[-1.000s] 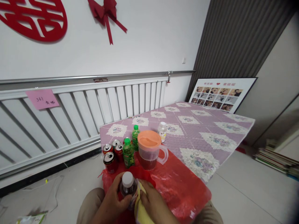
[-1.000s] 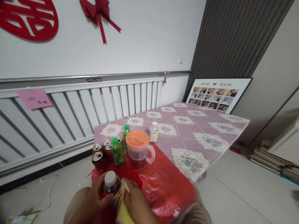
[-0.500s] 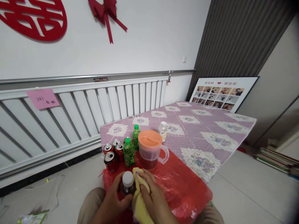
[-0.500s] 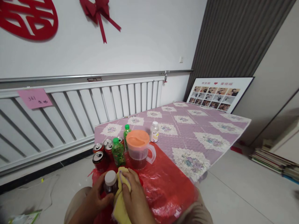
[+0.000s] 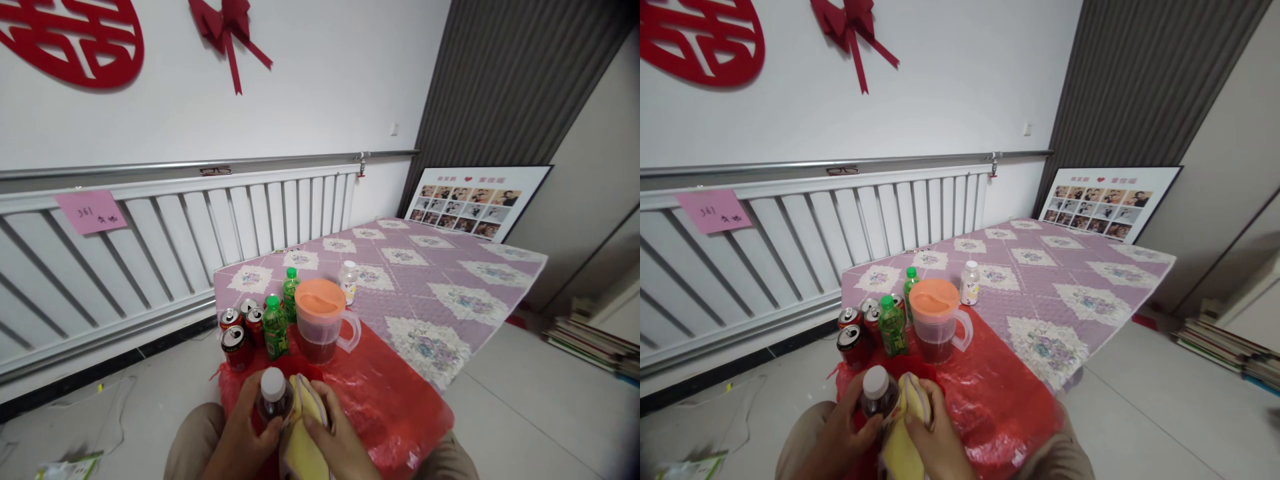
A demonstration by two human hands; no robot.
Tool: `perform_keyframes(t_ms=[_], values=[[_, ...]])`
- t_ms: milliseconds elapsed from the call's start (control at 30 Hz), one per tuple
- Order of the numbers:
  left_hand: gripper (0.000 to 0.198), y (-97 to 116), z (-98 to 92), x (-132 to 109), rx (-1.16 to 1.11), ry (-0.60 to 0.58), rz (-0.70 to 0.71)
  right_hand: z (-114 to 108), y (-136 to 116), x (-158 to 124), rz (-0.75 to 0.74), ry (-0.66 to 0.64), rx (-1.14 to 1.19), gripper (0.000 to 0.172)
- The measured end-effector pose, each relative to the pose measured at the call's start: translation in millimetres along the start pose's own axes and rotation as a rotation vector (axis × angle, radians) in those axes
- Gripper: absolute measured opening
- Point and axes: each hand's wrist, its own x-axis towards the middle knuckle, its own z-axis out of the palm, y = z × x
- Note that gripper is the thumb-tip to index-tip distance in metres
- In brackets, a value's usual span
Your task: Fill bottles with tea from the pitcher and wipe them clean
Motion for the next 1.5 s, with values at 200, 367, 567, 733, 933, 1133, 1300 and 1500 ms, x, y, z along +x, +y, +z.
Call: perform_keyframes(t_ms=[200,367,567,733,933,1133,1300,1500], values=[[0.053,3,-1.3,1,0.012,-0.01,-0.001,-6,-8,-5,0.062,0.074,0.314,0.039],[0.06,-8,0.0,-1,-0.05,-0.042,-0.005,4,-11,-3,-0.002,0.221,0.301,0.049],[0.056,-4,3.0,-5,-0.071,0.002,-0.061,20,-6,1,0.033,0.298,0.39,0.045],[0.051,7,0.6,-5,-0.049,0.008,-0.091,22,-17,4,-0.037,0.236,0.179,0.043],[0.06,-3,7.3,-4,-0.131,-0.02,-0.075,19,-32,3,-0.215,-0.05,-0.176,0.073],[0.053,-9,5.6,-2,-0.077,0.019,-0.051,11,-10,11,-0.115,-0.022,-0.27,0.06],[0.052,-7,0.6,0,-0.042,-0.012,-0.07,8,5,14,-0.079,-0.033,-0.337,0.06],[0.061,-14,2.5,-2,-0.067,-0.03,-0.086,6,-25,9,-0.195,-0.038,-0.331,0.057]])
